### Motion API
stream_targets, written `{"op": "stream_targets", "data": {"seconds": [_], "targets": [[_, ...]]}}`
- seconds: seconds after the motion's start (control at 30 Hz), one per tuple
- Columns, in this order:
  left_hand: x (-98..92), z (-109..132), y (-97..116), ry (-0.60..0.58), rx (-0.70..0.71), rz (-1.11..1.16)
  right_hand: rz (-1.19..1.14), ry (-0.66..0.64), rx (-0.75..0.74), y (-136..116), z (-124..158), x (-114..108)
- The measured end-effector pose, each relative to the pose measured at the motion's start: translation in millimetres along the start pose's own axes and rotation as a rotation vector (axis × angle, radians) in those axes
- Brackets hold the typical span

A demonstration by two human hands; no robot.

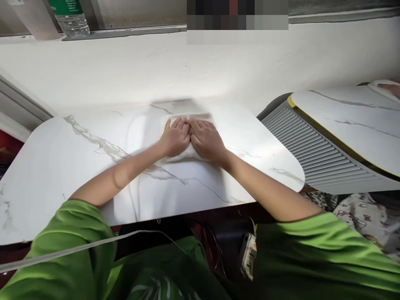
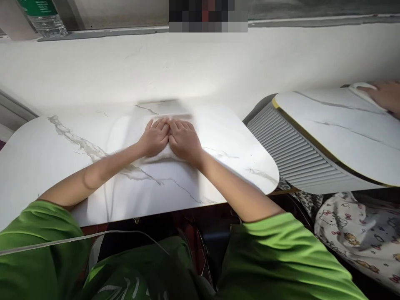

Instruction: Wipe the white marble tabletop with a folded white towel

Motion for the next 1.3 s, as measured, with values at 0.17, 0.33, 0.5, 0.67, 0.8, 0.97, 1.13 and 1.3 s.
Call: {"op": "stream_targets", "data": {"seconds": [0.17,0.33,0.5,0.67,0.8,0.97,1.13,1.3], "targets": [[-1.1,93,32,0.008,0.065,-0.018,0.001,0.01,-0.035,-61,75,-22],[-1.7,135,39,0.039,0.053,-0.024,-0.037,-0.016,-0.086,-93,100,-28],[-4.3,118,21,0.009,0.016,-0.008,-0.057,-0.017,-0.064,-88,74,-18],[-11.6,72,-23,0.015,-0.037,0.002,-0.087,-0.035,-0.023,-73,15,4],[-18.0,26,-67,0.051,-0.04,-0.004,-0.069,-0.059,0.006,-56,-45,27],[-26.0,-20,-106,0.108,-0.066,0.007,-0.065,-0.057,0.032,-35,-103,51],[-28.1,-37,-118,0.092,-0.104,0.022,-0.052,-0.072,0.071,-26,-122,59],[-25.1,-24,-111,0.052,-0.09,-0.014,-0.03,-0.094,0.065,-35,-105,53]]}}
Point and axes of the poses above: each hand's wrist, its own z-axis away from the middle knuckle, its own x-axis out of the palm, y = z × x, the point moved 6 cm from there along -z, towards the middle knuckle, and after that the axes turned 2 degrees about z, right-handed, at the moved point
